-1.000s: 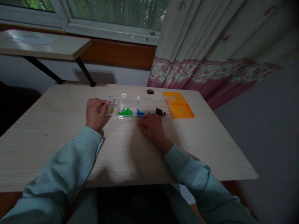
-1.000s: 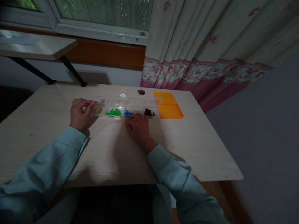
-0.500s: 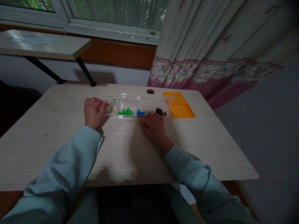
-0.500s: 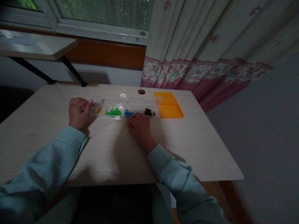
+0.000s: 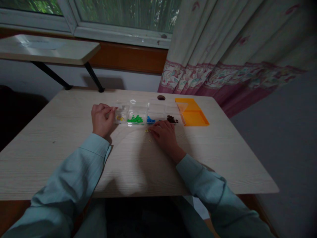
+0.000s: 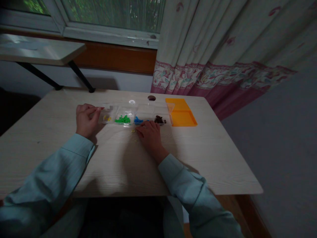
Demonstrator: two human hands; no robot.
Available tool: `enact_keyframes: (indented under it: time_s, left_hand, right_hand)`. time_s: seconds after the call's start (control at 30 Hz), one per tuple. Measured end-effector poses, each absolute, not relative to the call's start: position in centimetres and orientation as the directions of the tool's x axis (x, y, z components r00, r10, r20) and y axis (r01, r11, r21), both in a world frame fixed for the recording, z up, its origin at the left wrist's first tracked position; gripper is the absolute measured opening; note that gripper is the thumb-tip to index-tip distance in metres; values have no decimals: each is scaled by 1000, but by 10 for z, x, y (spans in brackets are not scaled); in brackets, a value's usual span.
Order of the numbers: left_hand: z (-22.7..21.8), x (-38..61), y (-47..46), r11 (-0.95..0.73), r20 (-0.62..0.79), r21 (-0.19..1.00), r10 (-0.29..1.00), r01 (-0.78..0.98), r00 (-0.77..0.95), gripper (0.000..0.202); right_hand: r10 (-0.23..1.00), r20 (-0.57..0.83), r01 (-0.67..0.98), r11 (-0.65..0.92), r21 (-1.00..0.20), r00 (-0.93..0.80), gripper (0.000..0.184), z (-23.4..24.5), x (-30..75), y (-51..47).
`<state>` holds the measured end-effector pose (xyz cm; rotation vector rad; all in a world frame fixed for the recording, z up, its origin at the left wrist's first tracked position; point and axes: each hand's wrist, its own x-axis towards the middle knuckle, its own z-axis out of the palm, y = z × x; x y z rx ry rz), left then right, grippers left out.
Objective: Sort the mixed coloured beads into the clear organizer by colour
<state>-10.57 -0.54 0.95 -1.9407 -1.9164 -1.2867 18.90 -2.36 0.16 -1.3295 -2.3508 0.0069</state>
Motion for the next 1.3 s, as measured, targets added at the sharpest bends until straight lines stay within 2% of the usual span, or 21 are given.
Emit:
enact_keyframes:
  time_s: [0.23, 0.47, 0.63, 0.87, 1.1, 1.23, 1.3]
  left_hand:
    - [9, -106, -5, -208, 630, 496, 755, 843, -184, 31]
    - [10, -105, -5, -239, 621, 524, 764, 817, -175, 30]
    - [10, -103, -6, -248, 641, 492, 752, 835, -154, 29]
    - [13, -95, -9, -292, 640, 484, 760, 825, -107, 30]
    - [12, -65, -19, -442, 652, 382, 752, 812, 103, 27]
    - [10, -35, -28, -591, 605, 398, 744, 702, 283, 23]
    - [9, -20, -33, -620, 550, 444, 759, 647, 350, 23]
  right_hand:
    - [803, 390, 798, 558, -227, -451, 19, 1, 189, -24]
    - [829, 380, 794, 530, -297, -411, 12, 0, 189, -22]
    - [859, 351, 790, 492, -366, -372, 10, -2, 188, -20]
    - [855, 379, 785, 492, -376, -354, 10, -3, 188, -21]
    - [817, 515, 667, 537, -516, -259, 13, -3, 190, -15]
    - [795, 552, 628, 569, -531, -252, 14, 2, 188, -19]
    - [782, 565, 612, 588, -528, -263, 14, 5, 187, -22]
